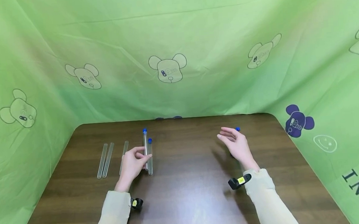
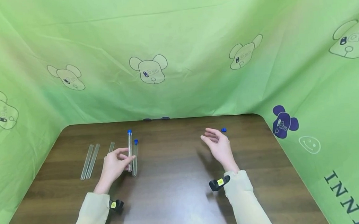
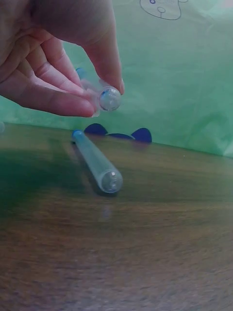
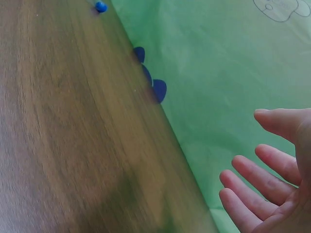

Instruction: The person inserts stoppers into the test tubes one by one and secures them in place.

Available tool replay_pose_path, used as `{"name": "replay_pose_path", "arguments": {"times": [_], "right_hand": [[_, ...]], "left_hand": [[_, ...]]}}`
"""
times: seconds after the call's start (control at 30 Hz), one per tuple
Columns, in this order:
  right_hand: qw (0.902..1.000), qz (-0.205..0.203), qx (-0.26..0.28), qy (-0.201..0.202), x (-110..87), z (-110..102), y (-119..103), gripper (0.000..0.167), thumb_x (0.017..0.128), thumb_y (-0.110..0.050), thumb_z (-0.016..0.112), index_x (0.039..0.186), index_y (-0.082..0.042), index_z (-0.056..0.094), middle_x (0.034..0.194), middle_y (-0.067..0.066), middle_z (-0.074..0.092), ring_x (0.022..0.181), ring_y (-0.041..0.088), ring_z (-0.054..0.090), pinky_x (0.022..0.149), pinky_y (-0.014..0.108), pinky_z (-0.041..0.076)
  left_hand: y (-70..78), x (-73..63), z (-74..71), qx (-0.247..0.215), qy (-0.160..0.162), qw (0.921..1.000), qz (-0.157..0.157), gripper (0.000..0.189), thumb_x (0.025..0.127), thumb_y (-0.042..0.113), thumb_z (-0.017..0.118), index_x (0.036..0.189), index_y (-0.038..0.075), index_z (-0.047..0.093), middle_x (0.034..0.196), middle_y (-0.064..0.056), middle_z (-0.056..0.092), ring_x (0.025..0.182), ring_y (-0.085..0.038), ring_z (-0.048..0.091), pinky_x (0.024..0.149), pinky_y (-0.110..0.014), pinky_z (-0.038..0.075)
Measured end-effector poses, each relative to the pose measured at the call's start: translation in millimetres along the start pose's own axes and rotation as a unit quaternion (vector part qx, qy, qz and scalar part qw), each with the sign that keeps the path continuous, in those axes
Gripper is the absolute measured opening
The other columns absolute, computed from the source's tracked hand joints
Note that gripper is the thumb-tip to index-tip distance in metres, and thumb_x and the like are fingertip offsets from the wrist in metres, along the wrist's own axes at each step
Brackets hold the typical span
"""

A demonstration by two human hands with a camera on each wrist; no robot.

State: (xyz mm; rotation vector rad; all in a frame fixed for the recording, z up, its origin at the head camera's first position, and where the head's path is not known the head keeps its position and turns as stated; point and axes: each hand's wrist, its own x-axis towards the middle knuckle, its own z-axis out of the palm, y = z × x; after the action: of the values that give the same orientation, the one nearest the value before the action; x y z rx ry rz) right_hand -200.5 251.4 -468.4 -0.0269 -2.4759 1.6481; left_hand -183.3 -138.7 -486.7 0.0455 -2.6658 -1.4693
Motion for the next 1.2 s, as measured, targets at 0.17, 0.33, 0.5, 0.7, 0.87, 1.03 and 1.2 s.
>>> {"name": "replay_pose_path", "arguments": {"times": [0.17,0.33,0.5,0.7,0.87,1.03,1.2], "right_hand": [[1.0000,-0.003,-0.003,0.007,-3.9,-6.8,6.3,0.047,0.099,-0.027,0.069,0.137,0.000,0.060,0.129,0.021,0.065,0.118,0.033,0.062,0.090,0.014,0.045],[0.9999,-0.003,-0.008,0.010,-6.7,-11.6,10.5,0.047,0.099,-0.027,0.070,0.136,0.001,0.060,0.128,0.021,0.066,0.117,0.031,0.062,0.089,0.013,0.045],[0.9999,0.002,-0.013,0.010,-10.6,-15.4,12.1,0.048,0.099,-0.027,0.070,0.136,0.001,0.060,0.128,0.022,0.066,0.117,0.031,0.063,0.089,0.012,0.044],[0.9997,0.006,-0.021,0.011,-14.4,-20.3,15.5,0.048,0.099,-0.027,0.070,0.136,0.002,0.060,0.128,0.022,0.066,0.117,0.034,0.062,0.088,0.012,0.044],[0.9995,0.013,-0.029,0.009,-17.6,-25.0,18.2,0.048,0.099,-0.027,0.071,0.135,0.002,0.060,0.127,0.023,0.065,0.115,0.029,0.063,0.088,0.011,0.044],[0.9992,0.016,-0.037,0.008,-19.5,-28.4,20.2,0.049,0.098,-0.028,0.071,0.135,0.003,0.060,0.127,0.023,0.066,0.109,0.015,0.065,0.088,0.011,0.043],[0.9989,0.015,-0.044,0.009,-20.1,-32.0,22.5,0.049,0.097,-0.026,0.072,0.135,0.003,0.060,0.125,0.023,0.067,0.102,0.004,0.065,0.086,0.010,0.044]], "left_hand": [[-7.1,-0.8,-2.8,0.027,0.005,0.9996,0.004,0.042,0.085,0.018,0.084,0.120,0.000,0.071,0.066,0.004,0.068,0.049,-0.012,0.063,0.083,-0.045,0.052],[-10.5,-2.3,-5.6,0.052,-0.001,0.9987,0.002,0.041,0.085,0.017,0.083,0.119,-0.003,0.070,0.064,0.005,0.067,0.050,-0.011,0.063,0.087,-0.050,0.050],[-11.4,-3.9,-6.3,0.074,-0.003,0.9972,-0.006,0.040,0.085,0.016,0.083,0.117,-0.005,0.070,0.063,0.005,0.065,0.050,-0.011,0.061,0.084,-0.051,0.050],[-13.2,-3.7,-5.6,0.099,-0.004,0.9950,-0.012,0.041,0.085,0.016,0.083,0.117,-0.005,0.071,0.062,0.007,0.065,0.055,-0.010,0.062,0.083,-0.051,0.050],[-14.9,-3.5,-4.7,0.122,-0.007,0.9924,-0.013,0.040,0.085,0.016,0.083,0.117,-0.005,0.071,0.066,0.006,0.067,0.063,-0.013,0.065,0.082,-0.051,0.051],[-15.9,-3.4,-4.2,0.144,-0.007,0.9896,-0.006,0.039,0.085,0.017,0.083,0.115,-0.005,0.071,0.068,0.003,0.068,0.065,-0.016,0.066,0.077,-0.050,0.052],[-16.0,-2.8,-3.5,0.152,-0.007,0.9883,-0.008,0.039,0.085,0.017,0.083,0.115,-0.004,0.071,0.068,0.002,0.068,0.065,-0.017,0.066,0.077,-0.051,0.052]]}}
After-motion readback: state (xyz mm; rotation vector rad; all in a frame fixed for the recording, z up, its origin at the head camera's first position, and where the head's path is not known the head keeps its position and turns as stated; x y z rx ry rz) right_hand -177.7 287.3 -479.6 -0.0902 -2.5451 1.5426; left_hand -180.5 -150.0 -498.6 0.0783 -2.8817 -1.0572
